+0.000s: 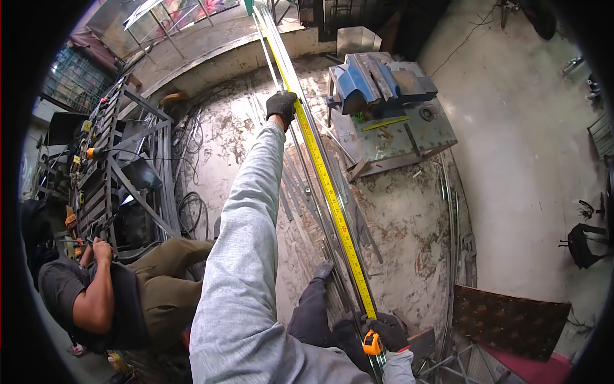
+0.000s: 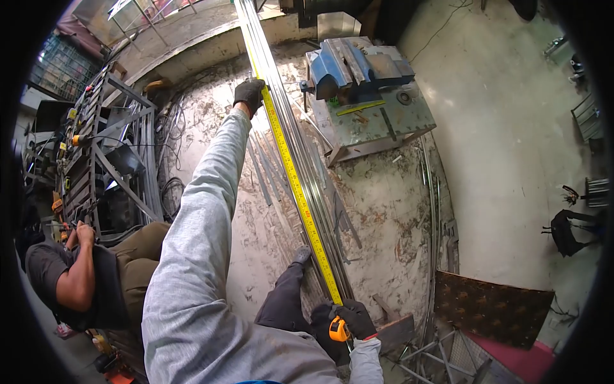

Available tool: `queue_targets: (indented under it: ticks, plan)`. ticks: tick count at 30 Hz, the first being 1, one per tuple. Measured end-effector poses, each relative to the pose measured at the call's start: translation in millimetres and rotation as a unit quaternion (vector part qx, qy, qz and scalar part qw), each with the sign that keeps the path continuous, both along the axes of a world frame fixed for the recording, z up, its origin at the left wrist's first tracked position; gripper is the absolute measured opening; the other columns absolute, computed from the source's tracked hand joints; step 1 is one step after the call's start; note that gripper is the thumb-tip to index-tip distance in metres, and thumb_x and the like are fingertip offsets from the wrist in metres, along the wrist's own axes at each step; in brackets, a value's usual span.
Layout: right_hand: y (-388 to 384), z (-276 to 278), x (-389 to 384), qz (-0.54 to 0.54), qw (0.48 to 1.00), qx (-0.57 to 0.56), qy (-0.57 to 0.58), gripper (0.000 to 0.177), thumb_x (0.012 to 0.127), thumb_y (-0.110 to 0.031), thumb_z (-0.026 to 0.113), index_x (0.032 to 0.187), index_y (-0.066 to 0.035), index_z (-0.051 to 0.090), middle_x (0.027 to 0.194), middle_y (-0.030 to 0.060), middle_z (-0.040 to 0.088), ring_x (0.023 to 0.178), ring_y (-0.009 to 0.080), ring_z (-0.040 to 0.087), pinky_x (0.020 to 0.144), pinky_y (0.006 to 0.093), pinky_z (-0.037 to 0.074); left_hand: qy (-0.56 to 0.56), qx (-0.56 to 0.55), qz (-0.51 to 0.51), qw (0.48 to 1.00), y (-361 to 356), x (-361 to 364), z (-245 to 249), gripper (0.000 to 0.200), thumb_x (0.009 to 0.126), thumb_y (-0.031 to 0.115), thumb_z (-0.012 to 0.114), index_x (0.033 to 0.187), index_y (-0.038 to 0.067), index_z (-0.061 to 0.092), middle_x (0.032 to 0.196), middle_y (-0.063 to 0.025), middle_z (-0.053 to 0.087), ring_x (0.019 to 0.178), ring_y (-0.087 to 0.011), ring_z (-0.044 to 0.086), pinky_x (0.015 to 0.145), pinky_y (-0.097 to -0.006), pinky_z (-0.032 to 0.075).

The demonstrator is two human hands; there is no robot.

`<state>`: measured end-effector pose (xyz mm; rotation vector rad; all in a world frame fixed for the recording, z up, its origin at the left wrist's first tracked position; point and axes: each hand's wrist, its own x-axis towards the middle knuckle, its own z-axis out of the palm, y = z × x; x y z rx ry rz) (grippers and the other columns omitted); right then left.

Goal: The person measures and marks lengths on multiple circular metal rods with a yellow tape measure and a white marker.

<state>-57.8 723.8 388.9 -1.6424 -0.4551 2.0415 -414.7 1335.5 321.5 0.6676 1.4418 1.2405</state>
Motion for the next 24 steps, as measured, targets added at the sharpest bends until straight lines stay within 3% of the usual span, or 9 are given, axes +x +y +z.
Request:
queue_targets:
  ticks: [3, 5, 8, 15, 17, 19, 24]
  plan:
    - [6, -6, 1, 0.005, 1.000, -0.003, 0.001, 0.017, 0.095, -0.016, 0.064, 0.096, -0.001, 0.073, 0.082, 0.0028, 0.071, 0.073, 0.0102, 0.065, 0.068, 0.0259, 0.051, 0.011, -0.009, -0.011, 1.000, 6, -1, -11, 0.021, 0.091, 0.011, 0.063, 0.109, 0.002, 0.067, 0.090, -0.0124, 0.071, 0.078, -0.0245, 0.071, 0.064, -0.0379, 0.054]
    - [7, -11, 4, 0.014, 1.000, 0.001, 0.014, 0.027, 0.098, -0.014, 0.062, 0.116, 0.005, 0.067, 0.086, 0.0058, 0.070, 0.072, 0.0121, 0.066, 0.067, 0.0267, 0.053, 0.012, -0.011, -0.018, 1.000, 6, -1, -14, 0.020, 0.092, 0.012, 0.062, 0.109, 0.002, 0.067, 0.090, -0.0118, 0.071, 0.079, -0.0244, 0.071, 0.064, -0.0381, 0.054]
    - [12, -12, 4, 0.006, 1.000, -0.006, 0.017, 0.027, 0.098, -0.014, 0.062, 0.117, 0.005, 0.067, 0.086, 0.0054, 0.070, 0.071, 0.0120, 0.065, 0.067, 0.0265, 0.053, 0.021, -0.029, -0.006, 0.999, 9, 1, -21, 0.018, 0.092, 0.012, 0.063, 0.107, 0.003, 0.067, 0.089, -0.0109, 0.072, 0.080, -0.0237, 0.071, 0.064, -0.0387, 0.054]
    - [21, -16, 6, 0.019, 1.000, -0.006, 0.011, 0.027, 0.098, -0.014, 0.062, 0.117, 0.005, 0.067, 0.085, 0.0048, 0.069, 0.072, 0.0117, 0.065, 0.067, 0.0261, 0.053, 0.061, -0.034, -0.015, 0.997, 14, -3, -31, 0.019, 0.092, 0.013, 0.065, 0.108, 0.003, 0.068, 0.088, -0.0115, 0.072, 0.074, -0.0220, 0.069, 0.063, -0.0376, 0.053]
    - [25, -13, 3, 0.013, 1.000, -0.009, 0.002, 0.019, 0.096, -0.016, 0.063, 0.097, 0.001, 0.072, 0.083, 0.0032, 0.071, 0.074, 0.0104, 0.065, 0.070, 0.0265, 0.051, 0.056, -0.035, -0.010, 0.998, 16, -2, -33, 0.020, 0.092, 0.013, 0.066, 0.108, 0.003, 0.068, 0.089, -0.0118, 0.073, 0.072, -0.0218, 0.069, 0.062, -0.0373, 0.053]
    - [31, -8, 0, 0.013, 1.000, -0.010, -0.001, 0.019, 0.096, -0.016, 0.063, 0.097, 0.001, 0.072, 0.083, 0.0034, 0.071, 0.074, 0.0103, 0.065, 0.070, 0.0267, 0.051, 0.033, -0.033, 0.022, 0.999, 16, 0, -35, 0.015, 0.088, 0.018, 0.067, 0.094, 0.005, 0.072, 0.076, -0.0070, 0.069, 0.057, -0.0165, 0.060, 0.052, -0.0333, 0.050]
    - [35, -8, 2, 0.029, 1.000, -0.001, -0.002, 0.021, 0.097, -0.016, 0.062, 0.099, 0.002, 0.071, 0.083, 0.0040, 0.071, 0.075, 0.0103, 0.065, 0.071, 0.0268, 0.052, 0.032, -0.021, 0.015, 0.999, 20, -4, -44, 0.016, 0.088, 0.019, 0.066, 0.096, 0.006, 0.072, 0.076, -0.0062, 0.068, 0.057, -0.0162, 0.060, 0.052, -0.0335, 0.050]
